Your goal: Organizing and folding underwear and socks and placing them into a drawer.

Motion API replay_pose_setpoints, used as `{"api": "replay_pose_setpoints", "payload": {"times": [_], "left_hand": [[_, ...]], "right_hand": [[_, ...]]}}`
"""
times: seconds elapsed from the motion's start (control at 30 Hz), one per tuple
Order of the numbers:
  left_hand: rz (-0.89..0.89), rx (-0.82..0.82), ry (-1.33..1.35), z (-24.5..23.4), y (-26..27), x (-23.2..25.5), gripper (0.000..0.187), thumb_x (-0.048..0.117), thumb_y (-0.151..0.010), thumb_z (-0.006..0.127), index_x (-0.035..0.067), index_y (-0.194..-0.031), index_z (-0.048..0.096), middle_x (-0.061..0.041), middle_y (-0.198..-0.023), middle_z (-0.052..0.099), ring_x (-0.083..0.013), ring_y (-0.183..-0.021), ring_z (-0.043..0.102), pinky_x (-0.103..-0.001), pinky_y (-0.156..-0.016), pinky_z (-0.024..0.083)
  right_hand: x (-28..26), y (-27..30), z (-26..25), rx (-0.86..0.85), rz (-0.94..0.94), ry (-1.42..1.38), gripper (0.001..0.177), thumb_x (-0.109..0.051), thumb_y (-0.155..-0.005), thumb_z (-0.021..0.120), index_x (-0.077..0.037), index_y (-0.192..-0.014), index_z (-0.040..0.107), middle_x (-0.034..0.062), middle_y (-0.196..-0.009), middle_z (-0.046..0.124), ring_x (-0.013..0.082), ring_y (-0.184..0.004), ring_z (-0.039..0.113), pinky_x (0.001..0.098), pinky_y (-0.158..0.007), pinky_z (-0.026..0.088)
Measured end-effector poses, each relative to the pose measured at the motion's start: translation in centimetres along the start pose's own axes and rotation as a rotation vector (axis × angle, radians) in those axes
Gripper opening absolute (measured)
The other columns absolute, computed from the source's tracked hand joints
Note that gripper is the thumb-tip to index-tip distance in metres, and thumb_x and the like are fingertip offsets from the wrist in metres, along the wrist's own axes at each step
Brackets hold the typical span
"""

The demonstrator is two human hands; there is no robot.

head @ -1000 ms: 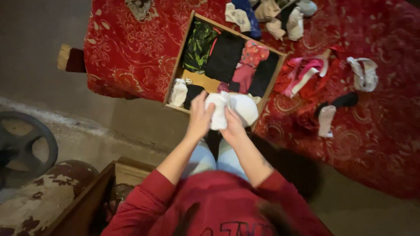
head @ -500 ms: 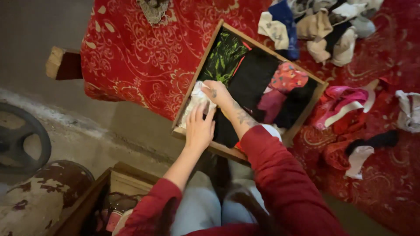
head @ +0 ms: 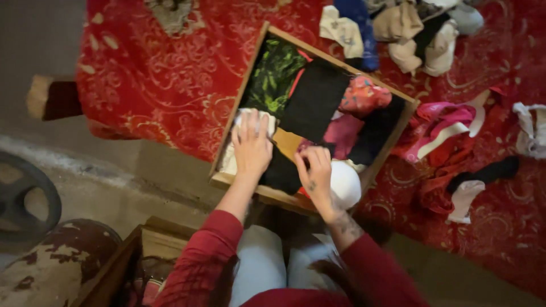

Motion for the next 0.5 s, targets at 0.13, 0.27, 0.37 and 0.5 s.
{"api": "replay_pose_setpoints", "payload": {"times": [0.13,0.27,0.37,0.5], "left_hand": [[0.024,-0.055,0.061,2.0,0.3,-0.5,0.066,0.031,-0.087,0.067,0.017,-0.15,0.05,-0.02,-0.159,0.037,-0.0396,-0.142,0.041,-0.053,-0.111,0.038],[-0.078,-0.073,0.06,6.0,-0.3,-2.1,0.059,0.036,-0.104,0.056,0.01,-0.156,0.046,-0.026,-0.162,0.036,-0.0435,-0.142,0.041,-0.054,-0.114,0.038],[-0.036,-0.041,-0.028,7.9,0.7,-3.3,0.063,0.043,-0.107,0.053,0.008,-0.159,0.043,-0.029,-0.163,0.035,-0.0467,-0.143,0.04,-0.058,-0.114,0.036],[0.004,-0.176,-0.236,6.3,-0.7,-2.4,0.095,0.06,-0.092,0.065,-0.001,-0.159,0.036,-0.033,-0.161,0.034,-0.0521,-0.139,0.035,-0.07,-0.105,0.032]], "right_hand": [[1.2,4.4,-3.6,0.022,0.062,-0.004,0.012,-0.005,-0.089,0.075,-0.005,-0.09,0.063,0.0127,-0.093,0.064,0.0345,-0.089,0.059,0.0437,-0.08,0.047],[3.6,7.0,-8.3,0.11,0.156,0.02,0.012,-0.006,-0.086,0.075,-0.005,-0.088,0.064,0.0123,-0.091,0.064,0.0347,-0.087,0.06,0.0447,-0.08,0.047],[7.3,9.3,-13.1,0.207,0.264,0.05,0.012,-0.007,-0.086,0.075,-0.006,-0.087,0.064,0.0111,-0.09,0.065,0.0342,-0.088,0.06,0.0441,-0.08,0.048],[14.9,11.8,-21.3,0.394,0.397,0.163,0.011,-0.01,-0.092,0.073,-0.007,-0.087,0.063,0.0105,-0.092,0.065,0.0341,-0.091,0.059,0.0444,-0.083,0.048]]}}
Point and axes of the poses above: each hand's wrist, its own y-axis away from the middle knuckle, its own z-axis out of the palm, x = y × z, the point moved 9 cm from there along -y, towards the middle knuckle
